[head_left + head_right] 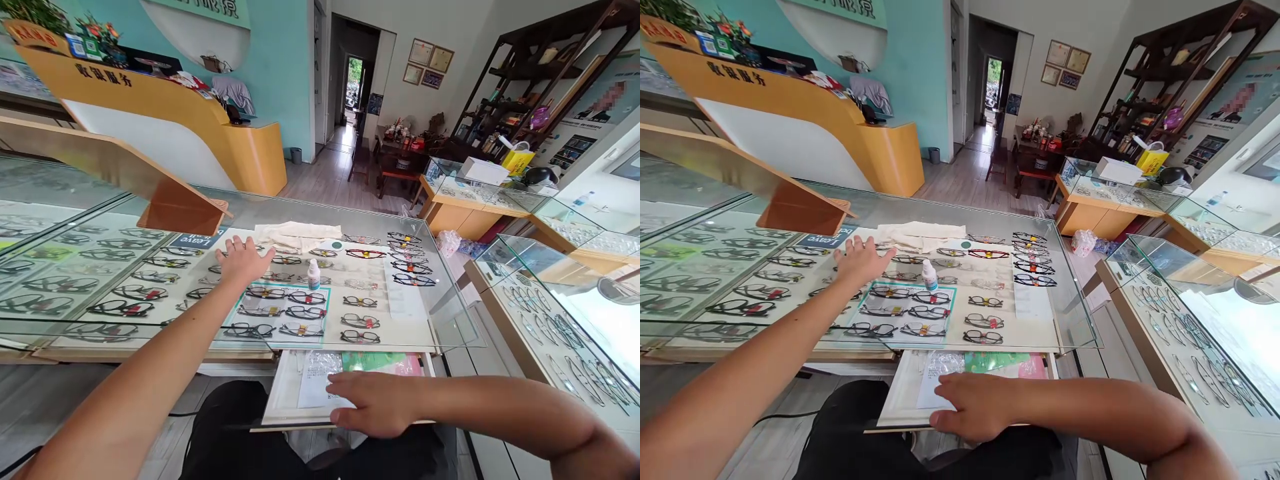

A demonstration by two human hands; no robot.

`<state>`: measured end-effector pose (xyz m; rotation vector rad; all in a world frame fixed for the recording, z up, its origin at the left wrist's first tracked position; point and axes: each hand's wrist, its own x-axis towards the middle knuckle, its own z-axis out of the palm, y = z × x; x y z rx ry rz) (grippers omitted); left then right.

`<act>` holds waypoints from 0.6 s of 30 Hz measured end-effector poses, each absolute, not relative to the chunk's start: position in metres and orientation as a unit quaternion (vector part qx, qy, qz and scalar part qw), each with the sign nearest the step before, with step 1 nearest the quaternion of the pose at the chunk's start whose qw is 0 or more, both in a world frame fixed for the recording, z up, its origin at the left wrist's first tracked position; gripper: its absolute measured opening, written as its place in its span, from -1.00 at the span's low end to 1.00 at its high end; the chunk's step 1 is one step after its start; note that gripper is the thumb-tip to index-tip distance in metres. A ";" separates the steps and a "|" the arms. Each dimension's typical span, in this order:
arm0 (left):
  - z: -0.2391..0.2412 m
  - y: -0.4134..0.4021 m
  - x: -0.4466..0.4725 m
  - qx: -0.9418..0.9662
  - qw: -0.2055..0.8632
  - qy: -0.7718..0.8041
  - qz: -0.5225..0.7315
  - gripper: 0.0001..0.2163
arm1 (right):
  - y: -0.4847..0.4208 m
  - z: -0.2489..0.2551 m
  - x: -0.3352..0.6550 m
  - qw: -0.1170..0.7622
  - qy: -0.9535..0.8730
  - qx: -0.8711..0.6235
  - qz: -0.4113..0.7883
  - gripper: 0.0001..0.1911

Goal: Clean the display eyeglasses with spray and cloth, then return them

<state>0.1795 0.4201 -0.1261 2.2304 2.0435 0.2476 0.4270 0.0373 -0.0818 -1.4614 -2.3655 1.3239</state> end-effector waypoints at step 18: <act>-0.121 0.418 0.181 0.728 0.050 0.678 0.085 -0.03 | 0.199 -0.290 0.505 0.119 -0.585 -0.799 0.070 -0.29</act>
